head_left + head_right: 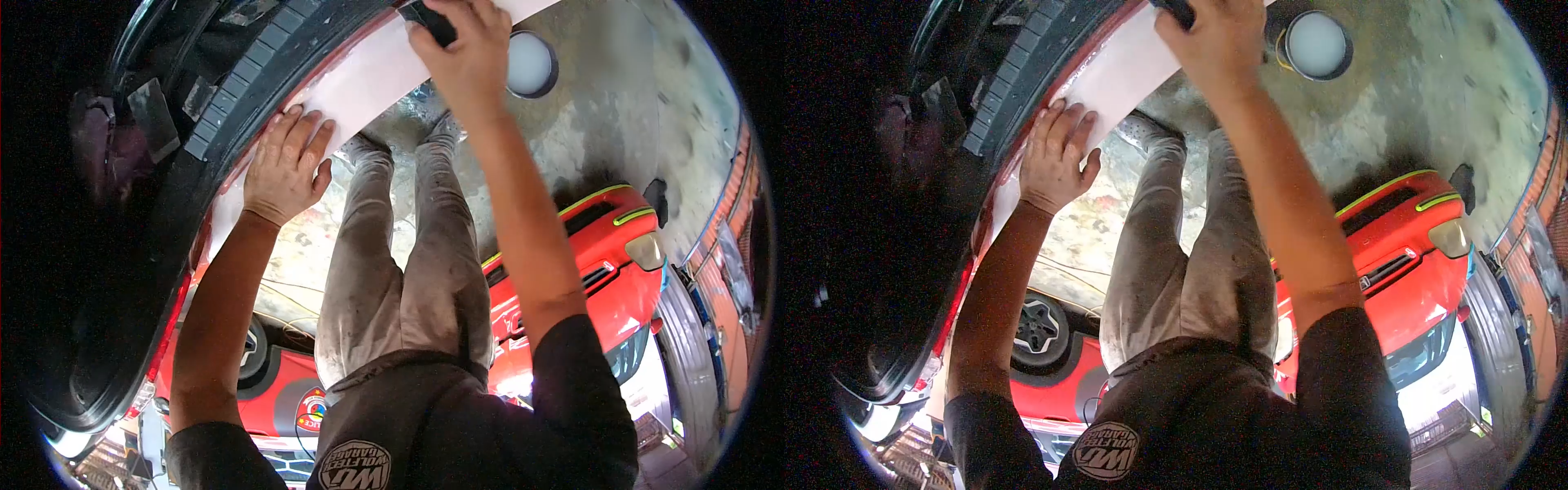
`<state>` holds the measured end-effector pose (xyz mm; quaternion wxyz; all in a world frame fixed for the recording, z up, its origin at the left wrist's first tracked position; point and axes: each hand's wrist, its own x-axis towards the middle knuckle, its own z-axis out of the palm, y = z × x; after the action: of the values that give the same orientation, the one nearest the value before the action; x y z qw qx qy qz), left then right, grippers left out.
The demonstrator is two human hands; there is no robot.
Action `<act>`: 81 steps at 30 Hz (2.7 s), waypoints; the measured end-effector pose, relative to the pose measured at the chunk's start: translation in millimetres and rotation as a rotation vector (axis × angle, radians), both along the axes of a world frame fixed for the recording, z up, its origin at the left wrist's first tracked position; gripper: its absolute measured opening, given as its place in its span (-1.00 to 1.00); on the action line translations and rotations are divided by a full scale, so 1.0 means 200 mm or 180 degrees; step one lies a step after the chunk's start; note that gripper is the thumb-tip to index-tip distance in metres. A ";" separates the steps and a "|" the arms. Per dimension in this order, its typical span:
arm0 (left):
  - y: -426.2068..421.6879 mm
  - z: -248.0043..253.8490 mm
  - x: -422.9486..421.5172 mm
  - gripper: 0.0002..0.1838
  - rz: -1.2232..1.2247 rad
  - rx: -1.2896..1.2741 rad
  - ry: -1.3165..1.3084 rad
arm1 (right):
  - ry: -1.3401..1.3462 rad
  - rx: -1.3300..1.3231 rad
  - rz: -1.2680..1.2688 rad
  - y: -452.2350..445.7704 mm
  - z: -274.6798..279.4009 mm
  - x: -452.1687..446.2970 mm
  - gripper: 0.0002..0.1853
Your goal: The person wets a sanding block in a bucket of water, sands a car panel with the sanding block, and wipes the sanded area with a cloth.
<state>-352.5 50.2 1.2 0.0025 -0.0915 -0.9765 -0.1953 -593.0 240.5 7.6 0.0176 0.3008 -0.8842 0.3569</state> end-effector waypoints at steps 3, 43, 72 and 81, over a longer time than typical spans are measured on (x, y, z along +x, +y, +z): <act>-0.01 -0.02 0.00 -0.32 -0.0001 0.0055 0.0042 | 0.0271 0.0307 0.0143 -0.13 -0.01 0.33 -0.68; 0.01 0.00 0.01 -0.18 0.0021 -0.0260 -0.0459 | 0.0386 0.0356 0.0216 -0.14 0.01 0.33 -0.68; 0.01 0.00 0.01 -0.18 0.0024 -0.0241 -0.0462 | 0.0482 0.0055 0.0161 0.09 0.02 -0.29 -0.63; 0.01 0.01 0.00 -0.18 0.0037 -0.0238 -0.0398 | 0.0339 0.0271 0.0989 -0.08 0.00 0.25 -0.71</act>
<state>-352.1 51.9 3.8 -0.0607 -0.0734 -0.9818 -0.1641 -543.4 224.1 7.9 -0.0037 0.4529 -0.8392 0.3011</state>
